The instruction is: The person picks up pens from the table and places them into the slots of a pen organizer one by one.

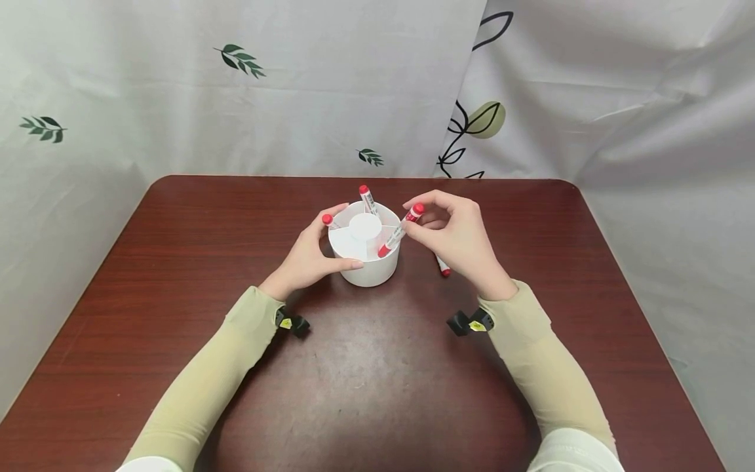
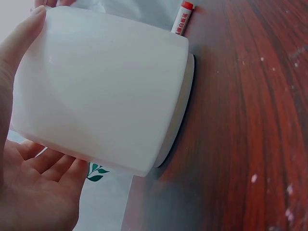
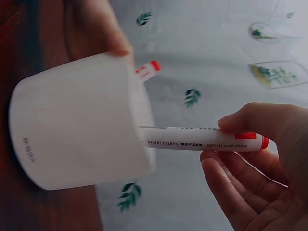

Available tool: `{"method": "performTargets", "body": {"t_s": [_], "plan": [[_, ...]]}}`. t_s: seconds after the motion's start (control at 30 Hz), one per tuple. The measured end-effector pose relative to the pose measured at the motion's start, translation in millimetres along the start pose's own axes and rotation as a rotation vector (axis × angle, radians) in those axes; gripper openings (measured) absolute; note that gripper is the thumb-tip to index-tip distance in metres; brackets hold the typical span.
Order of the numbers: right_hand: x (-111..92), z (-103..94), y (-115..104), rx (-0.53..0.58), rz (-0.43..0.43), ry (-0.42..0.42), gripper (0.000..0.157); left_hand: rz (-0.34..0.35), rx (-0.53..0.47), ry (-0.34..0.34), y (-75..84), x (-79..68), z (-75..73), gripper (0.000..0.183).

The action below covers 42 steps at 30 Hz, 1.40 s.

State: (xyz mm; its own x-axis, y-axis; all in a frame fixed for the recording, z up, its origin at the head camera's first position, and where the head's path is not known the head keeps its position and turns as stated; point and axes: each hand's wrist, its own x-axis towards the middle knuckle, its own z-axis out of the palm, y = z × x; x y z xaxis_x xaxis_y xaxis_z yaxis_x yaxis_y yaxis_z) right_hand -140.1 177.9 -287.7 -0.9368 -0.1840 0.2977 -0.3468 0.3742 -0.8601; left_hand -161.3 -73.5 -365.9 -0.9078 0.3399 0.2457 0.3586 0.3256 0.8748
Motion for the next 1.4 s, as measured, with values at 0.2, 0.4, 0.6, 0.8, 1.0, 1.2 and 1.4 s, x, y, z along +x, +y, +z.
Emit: {"method": "performTargets", "body": {"t_s": [0.2, 0.4, 0.6, 0.8, 1.0, 1.2, 1.4], "plan": [[10, 8.0, 32, -0.038, 0.019, -0.042, 0.023, 0.004, 0.011, 0.001, 1.0, 0.2, -0.6, 0.093], [15, 14.5, 58, -0.079, 0.006, -0.050, 0.028, -0.001, 0.015, -0.005, 0.3, 1.6, -1.2, 0.093], [12, 18.9, 43, -0.115, 0.008, -0.054, 0.026, -0.009, 0.020, -0.012, 0.5, 1.3, -1.6, 0.093], [8, 20.2, 25, -0.120, -0.012, -0.050, 0.025, -0.009, 0.011, -0.014, 1.1, 0.6, -1.8, 0.093], [11, 17.9, 52, -0.116, 0.020, -0.030, 0.031, 0.006, 0.002, 0.001, -10.9, 3.5, 1.3, 0.095], [9, 14.5, 61, -0.085, 0.048, -0.008, 0.039, 0.006, 0.034, 0.024, -36.0, 10.1, 5.5, 0.103], [1, 7.1, 41, -0.063, 0.063, 0.013, 0.038, 0.038, 0.002, 0.022, -27.4, 6.0, -1.0, 0.112]]}}
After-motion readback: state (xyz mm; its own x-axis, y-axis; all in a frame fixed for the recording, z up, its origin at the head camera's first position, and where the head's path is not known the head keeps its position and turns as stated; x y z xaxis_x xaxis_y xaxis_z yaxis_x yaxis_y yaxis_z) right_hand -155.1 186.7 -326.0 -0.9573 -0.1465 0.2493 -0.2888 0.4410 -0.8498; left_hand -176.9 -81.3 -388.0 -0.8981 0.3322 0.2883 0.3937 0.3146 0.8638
